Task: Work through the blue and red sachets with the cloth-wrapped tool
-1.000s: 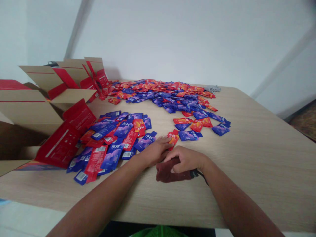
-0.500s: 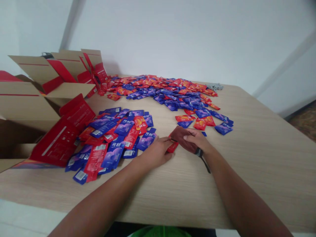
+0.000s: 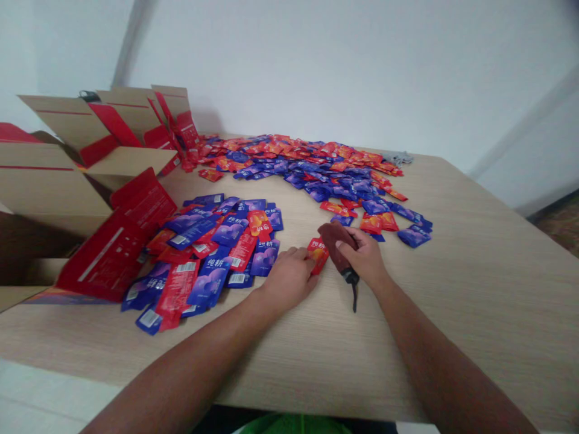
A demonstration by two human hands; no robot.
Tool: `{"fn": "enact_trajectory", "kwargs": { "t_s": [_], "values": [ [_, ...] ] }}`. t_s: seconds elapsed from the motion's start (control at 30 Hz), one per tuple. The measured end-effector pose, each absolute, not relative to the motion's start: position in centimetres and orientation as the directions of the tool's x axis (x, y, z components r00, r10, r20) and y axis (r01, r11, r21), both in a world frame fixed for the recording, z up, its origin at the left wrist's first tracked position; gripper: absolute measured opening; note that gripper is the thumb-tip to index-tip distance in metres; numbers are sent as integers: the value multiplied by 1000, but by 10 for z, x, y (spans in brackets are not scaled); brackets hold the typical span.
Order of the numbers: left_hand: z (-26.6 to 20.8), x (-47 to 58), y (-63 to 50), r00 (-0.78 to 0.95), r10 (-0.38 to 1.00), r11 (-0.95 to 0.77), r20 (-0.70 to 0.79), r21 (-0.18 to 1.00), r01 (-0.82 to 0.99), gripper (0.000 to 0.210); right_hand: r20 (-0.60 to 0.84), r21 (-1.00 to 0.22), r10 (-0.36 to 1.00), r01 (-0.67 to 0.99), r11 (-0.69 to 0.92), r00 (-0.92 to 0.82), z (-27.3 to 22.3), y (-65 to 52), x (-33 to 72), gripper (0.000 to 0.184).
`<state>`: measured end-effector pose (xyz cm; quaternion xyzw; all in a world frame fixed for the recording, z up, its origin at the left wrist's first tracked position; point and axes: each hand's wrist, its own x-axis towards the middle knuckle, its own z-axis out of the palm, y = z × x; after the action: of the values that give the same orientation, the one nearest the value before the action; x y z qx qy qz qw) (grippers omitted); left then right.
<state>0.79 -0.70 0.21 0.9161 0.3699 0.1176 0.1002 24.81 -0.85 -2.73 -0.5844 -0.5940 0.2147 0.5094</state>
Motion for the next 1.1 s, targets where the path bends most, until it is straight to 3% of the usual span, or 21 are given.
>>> {"fn": "enact_trajectory", "kwargs": {
  "t_s": [0.1,0.17,0.27,0.5,0.73,0.8,0.97,1.1],
  "values": [
    [7,10,-11,697,707,-701,119,246,670,23,426,-670,895,618,412,-134,-27,-15,233,43],
    [11,11,-13,685,720,-689,110,234,686,24,442,-573,875,689,444,-196,-30,-13,230,45],
    [12,13,-14,684,721,-690,111,212,692,25,427,-527,888,750,400,-173,-36,-4,235,47],
    [11,14,-16,684,718,-696,127,167,699,28,423,-591,901,782,197,93,-46,15,242,50],
    [13,10,-15,688,711,-703,144,187,687,23,281,-677,955,726,122,101,-30,13,242,50],
    [12,10,-12,684,715,-698,143,205,686,23,293,-644,953,753,133,82,-25,4,237,55],
    [8,10,-5,680,721,-689,133,242,683,25,303,-416,927,844,338,-222,-20,-33,209,72],
    [7,10,-4,682,718,-694,140,207,689,29,275,-297,939,911,286,-205,-17,-48,197,67]
  ]
}}
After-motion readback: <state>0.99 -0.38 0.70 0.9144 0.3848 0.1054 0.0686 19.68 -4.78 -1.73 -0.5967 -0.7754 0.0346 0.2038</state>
